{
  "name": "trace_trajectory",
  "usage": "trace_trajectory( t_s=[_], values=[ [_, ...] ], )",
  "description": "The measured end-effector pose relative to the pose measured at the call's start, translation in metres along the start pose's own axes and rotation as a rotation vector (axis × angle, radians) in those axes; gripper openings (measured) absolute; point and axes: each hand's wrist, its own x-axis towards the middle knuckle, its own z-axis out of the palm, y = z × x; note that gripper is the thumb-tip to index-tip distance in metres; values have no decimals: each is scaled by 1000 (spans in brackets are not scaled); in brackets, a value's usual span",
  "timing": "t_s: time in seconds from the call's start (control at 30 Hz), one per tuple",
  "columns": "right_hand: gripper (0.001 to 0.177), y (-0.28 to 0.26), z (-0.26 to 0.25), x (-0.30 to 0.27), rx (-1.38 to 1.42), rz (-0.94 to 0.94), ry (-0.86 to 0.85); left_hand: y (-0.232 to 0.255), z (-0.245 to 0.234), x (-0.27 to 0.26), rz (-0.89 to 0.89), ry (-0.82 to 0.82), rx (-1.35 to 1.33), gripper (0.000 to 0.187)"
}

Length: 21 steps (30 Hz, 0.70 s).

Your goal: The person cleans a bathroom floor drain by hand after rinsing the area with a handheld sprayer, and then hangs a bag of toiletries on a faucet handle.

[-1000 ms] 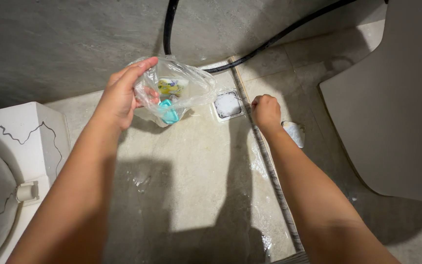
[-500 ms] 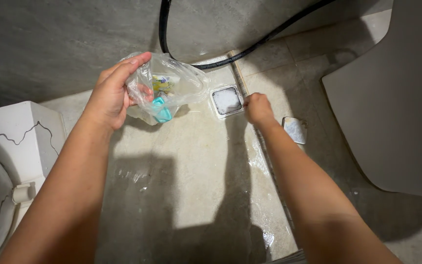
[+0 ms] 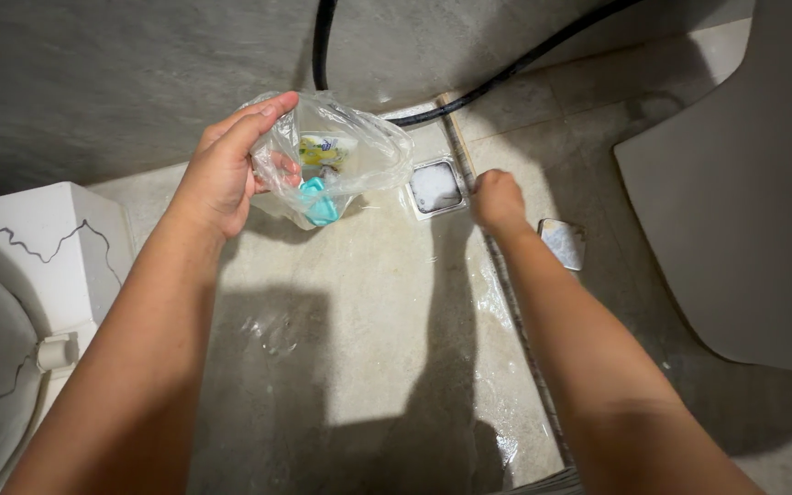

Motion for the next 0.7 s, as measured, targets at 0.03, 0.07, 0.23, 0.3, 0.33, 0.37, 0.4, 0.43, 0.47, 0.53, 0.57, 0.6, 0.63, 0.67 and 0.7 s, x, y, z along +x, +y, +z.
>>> trace_trajectory(
  t_s=[0.03, 0.07, 0.23, 0.3, 0.33, 0.37, 0.4, 0.43, 0.47, 0.53, 0.57, 0.6, 0.63, 0.67, 0.7],
  values=[
    [10, 2, -3, 0, -18, 22, 5, 0, -1, 0, 1, -6, 1, 48],
    [11, 1, -2, -1, -36, 1, 27, 1, -3, 0, 2, -12, 1, 48],
    [12, 2, -2, -5, -129, -49, 64, 0, -2, 1, -1, -2, 9, 49],
    [12, 0, -5, -5, -155, -48, 59, -1, 0, 2, -8, 2, 13, 49],
    [12, 0, -7, -4, -168, -48, 57, -2, 0, 2, -3, -3, 11, 49],
    [13, -1, -10, -4, -158, -30, 40, -2, -1, 2, -1, -5, 11, 49],
    [14, -1, -12, -4, -148, -12, 23, -2, -1, 2, 1, -8, 10, 49],
    [15, -1, -13, -3, -136, 5, 6, -2, -2, 2, 2, -8, 11, 49],
    [15, -2, -13, -3, -173, 8, -27, -2, -3, 1, 3, -7, 13, 49],
    [17, -1, -13, -2, -250, 16, -89, -2, -2, 1, 5, -8, 9, 49],
    [17, -1, -13, 0, -242, 29, -112, -1, -3, 1, 5, -8, 6, 49],
    [16, -1, -13, 2, -233, 43, -136, -1, -3, 0, 5, -7, 3, 49],
    [16, -1, -12, 3, -224, 55, -160, 0, -4, 0, 4, -8, 6, 49],
    [15, -3, -10, 2, -195, 55, -149, 0, -5, 0, 2, -10, 10, 49],
    [14, -2, -8, 2, -167, 55, -135, 0, -4, 0, 3, -13, 12, 48]
  ],
)
